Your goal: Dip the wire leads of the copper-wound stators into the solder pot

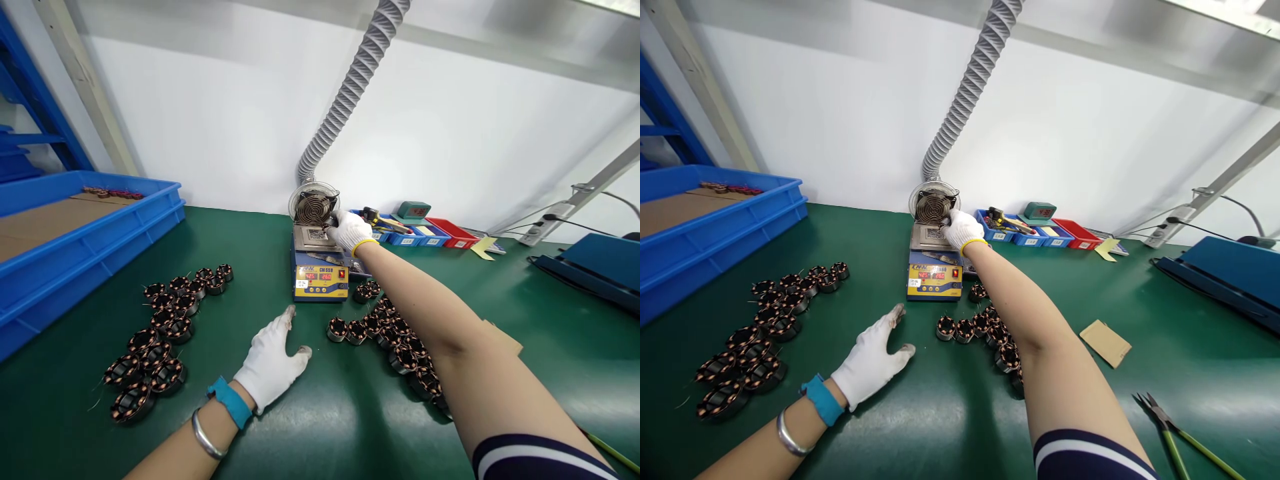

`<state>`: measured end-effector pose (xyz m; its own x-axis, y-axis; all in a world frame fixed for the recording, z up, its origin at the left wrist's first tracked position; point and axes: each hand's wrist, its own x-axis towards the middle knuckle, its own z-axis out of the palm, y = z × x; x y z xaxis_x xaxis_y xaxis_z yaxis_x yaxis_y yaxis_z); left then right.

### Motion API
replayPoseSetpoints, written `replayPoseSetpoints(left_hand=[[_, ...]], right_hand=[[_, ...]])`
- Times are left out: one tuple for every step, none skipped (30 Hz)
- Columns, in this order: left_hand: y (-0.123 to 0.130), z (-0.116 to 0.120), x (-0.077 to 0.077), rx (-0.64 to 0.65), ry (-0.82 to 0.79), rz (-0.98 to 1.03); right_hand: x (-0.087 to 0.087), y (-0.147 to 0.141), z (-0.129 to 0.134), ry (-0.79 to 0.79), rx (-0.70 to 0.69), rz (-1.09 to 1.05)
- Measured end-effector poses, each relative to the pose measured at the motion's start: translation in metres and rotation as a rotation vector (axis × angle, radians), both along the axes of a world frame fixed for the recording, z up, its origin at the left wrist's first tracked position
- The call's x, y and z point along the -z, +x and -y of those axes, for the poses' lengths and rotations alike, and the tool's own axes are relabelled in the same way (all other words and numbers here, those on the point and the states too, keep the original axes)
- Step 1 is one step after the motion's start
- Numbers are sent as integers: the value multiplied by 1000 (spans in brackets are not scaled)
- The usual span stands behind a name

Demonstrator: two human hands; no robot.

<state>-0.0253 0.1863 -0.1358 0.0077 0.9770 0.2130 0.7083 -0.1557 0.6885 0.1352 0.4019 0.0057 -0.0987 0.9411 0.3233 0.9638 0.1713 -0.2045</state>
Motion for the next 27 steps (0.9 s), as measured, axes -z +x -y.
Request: replayPoseSetpoints(left_hand=[[0, 0, -1, -1, -6, -2], [0, 0, -1, 0, -12, -2], [0, 0, -2, 1, -17, -1], [0, 0, -2, 2, -19, 2], [0, 1, -2, 3, -20, 6], [0, 1, -2, 3, -20, 10], [0, 1, -2, 2, -20, 12], [0, 1, -1, 1, -19, 13], [0, 1, -1, 1, -17, 13], [0, 1, -1, 1, -16, 11], [0, 1, -1, 2, -15, 10], [0, 0, -1, 4, -14, 8], [0, 0, -1, 6, -15, 7], [0, 0, -1, 8, -16, 6], [0, 0, -2, 10, -18, 3], [0, 0, -2, 12, -21, 0], [0, 0, -3, 14, -25, -5], [0, 0, -3, 16, -29, -10], [0, 0, -3, 18, -32, -15], [0, 0, -3, 18, -34, -19], [0, 0, -3, 17, -34, -23], [-1, 0, -3, 17, -32, -24], [-1, 0, -3, 18, -29, -25], [-1, 0, -2, 20, -26, -25], [-1, 0, -2, 22, -24, -24], [-1, 0, -2, 25, -22, -24], [-1, -1, -2, 26, -22, -23]], right_hand=[[1, -1, 1, -3, -8, 11], [3, -2, 2, -3, -17, 17], [4, -3, 3, -3, -24, 20], [4, -3, 3, -4, -26, 20], [4, -4, 4, -5, -27, 19], [4, -4, 4, -6, -27, 18], [4, -4, 4, -5, -27, 17], [3, -4, 4, -3, -25, 13], [2, -4, 3, -2, -22, 8], [1, -3, 2, 4, -18, -3], [-1, -1, 1, 12, -13, -21], [-3, 0, 0, 20, -9, -45], [-4, 2, 0, 28, -6, -76], [-6, 5, -1, 35, -13, -111], [-7, 8, 0, 41, -33, -153], [-7, 10, 0, 40, -66, -201], [-7, 13, 1, 34, -112, -259], [-6, 15, 2, 24, -165, -325], [-4, 17, 3, 6, -221, -393], [-2, 19, 5, -16, -274, -464], [-1, 19, 6, -43, -317, -534], [0, 19, 9, -71, -351, -596], [1, 19, 11, -95, -377, -642], [0, 18, 14, -107, -393, -662], [-1, 17, 16, -103, -394, -650], [-2, 16, 18, -83, -378, -602], [-4, 15, 20, -56, -347, -526]])
